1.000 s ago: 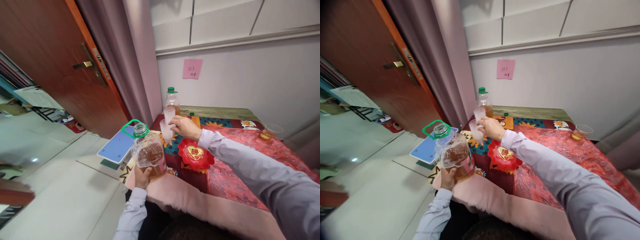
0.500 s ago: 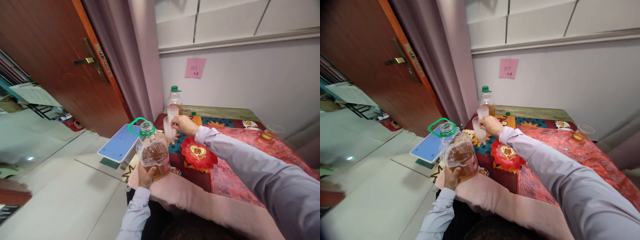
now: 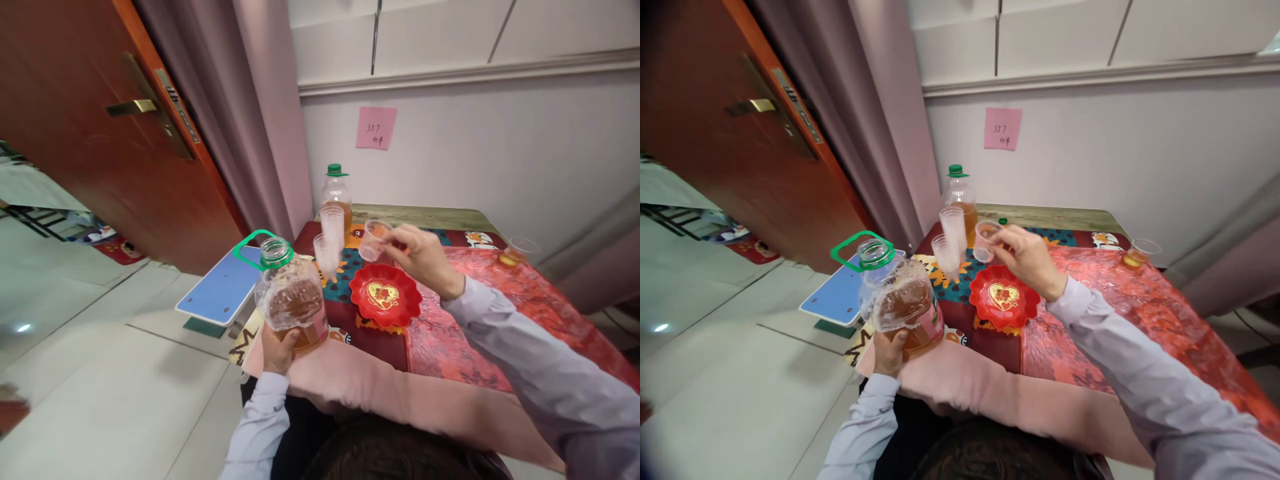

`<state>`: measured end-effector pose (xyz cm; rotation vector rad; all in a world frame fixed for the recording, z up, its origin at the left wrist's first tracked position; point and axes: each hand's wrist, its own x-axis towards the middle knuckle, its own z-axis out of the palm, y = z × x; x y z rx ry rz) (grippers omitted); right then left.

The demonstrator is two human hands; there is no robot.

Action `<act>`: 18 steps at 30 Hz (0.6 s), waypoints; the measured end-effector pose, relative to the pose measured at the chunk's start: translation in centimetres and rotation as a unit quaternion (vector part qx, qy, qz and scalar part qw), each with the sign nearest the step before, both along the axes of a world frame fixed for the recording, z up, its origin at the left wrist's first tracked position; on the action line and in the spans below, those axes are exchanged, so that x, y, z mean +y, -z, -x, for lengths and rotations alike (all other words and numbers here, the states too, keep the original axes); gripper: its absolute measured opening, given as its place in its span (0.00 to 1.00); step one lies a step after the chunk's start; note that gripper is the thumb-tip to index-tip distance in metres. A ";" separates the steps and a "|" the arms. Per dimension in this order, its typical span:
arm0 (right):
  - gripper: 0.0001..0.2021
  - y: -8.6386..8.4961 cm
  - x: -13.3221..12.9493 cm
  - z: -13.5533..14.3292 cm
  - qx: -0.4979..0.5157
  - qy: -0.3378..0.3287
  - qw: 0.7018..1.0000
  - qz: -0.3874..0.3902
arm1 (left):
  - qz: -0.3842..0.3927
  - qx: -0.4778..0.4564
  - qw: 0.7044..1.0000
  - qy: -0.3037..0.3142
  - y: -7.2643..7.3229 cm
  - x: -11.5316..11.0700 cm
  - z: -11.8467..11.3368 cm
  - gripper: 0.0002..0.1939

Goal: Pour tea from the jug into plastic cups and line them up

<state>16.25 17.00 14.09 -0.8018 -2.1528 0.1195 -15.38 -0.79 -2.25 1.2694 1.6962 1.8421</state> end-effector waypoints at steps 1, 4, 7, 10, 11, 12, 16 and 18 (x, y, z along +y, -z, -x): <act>0.07 1.7 -0.6 -1.2 -0.020 0.003 0.999 0.027 | 0.001 0.001 1.000 0.006 0.0 0.0 0.1 0.41; 0.07 6.9 -1.5 -3.5 -0.072 0.015 0.993 0.097 | 0.001 0.002 1.000 0.004 0.3 0.1 0.4 0.39; 0.08 10.2 -1.7 -4.0 -0.101 0.025 0.987 0.123 | 0.001 0.004 1.000 -0.019 0.7 0.3 0.7 0.39; 0.08 11.3 -1.6 -3.8 -0.126 0.021 0.984 0.122 | 0.000 0.009 0.999 -0.031 0.8 0.4 0.8 0.39; 0.08 11.4 -1.6 -3.7 -0.136 0.021 0.983 0.121 | -0.001 0.010 0.999 -0.032 0.7 0.4 0.8 0.38; 0.09 11.4 -1.6 -3.7 -0.146 0.022 0.982 0.118 | -0.001 0.010 0.999 -0.034 0.7 0.4 0.8 0.38; 0.11 10.9 -2.1 -4.1 -0.155 0.031 0.982 0.105 | 0.001 0.017 0.999 -0.040 0.4 0.4 0.7 0.36; 0.13 10.1 -2.7 -4.5 -0.126 0.038 0.986 0.098 | 0.005 0.021 0.999 -0.039 0.3 0.4 0.7 0.36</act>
